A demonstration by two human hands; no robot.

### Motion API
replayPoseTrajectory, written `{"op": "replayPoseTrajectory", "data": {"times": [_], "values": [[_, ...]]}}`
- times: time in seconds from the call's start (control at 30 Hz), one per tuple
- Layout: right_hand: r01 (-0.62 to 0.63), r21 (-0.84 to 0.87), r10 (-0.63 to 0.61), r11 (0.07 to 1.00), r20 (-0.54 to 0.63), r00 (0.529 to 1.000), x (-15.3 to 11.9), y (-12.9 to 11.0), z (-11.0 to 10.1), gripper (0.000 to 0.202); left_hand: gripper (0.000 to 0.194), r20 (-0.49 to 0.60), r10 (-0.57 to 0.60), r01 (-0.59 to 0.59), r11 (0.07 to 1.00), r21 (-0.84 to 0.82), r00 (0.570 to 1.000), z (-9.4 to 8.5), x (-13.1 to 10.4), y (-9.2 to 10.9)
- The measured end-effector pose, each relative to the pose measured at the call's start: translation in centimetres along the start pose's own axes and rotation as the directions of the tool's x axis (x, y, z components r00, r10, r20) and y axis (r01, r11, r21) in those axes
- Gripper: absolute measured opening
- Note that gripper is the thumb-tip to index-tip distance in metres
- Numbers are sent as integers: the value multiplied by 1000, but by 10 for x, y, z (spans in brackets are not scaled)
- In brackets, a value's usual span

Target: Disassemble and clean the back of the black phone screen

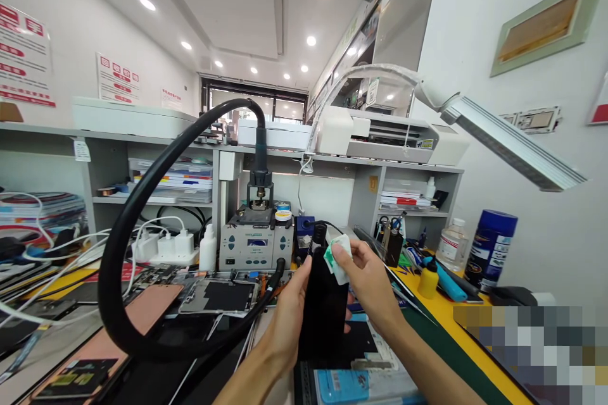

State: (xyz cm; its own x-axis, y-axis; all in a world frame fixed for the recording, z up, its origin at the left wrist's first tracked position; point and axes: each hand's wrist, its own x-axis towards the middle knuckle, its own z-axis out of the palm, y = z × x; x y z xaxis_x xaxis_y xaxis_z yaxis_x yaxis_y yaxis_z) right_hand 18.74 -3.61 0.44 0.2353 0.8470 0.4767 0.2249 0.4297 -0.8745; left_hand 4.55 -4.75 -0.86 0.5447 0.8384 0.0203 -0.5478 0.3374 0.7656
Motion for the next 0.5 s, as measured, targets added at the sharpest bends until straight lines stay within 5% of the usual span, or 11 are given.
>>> {"op": "replayPoseTrajectory", "data": {"times": [0.2,0.5], "values": [[-17,-161,14,987,-20,1000,-1,-2,16,66,43,-125,154,-162,985,-56,980,8,-1,-2],[11,-253,31,967,164,986,-20,0,19,64,41,-185,133,-162,975,-154,974,-1,1,7]]}}
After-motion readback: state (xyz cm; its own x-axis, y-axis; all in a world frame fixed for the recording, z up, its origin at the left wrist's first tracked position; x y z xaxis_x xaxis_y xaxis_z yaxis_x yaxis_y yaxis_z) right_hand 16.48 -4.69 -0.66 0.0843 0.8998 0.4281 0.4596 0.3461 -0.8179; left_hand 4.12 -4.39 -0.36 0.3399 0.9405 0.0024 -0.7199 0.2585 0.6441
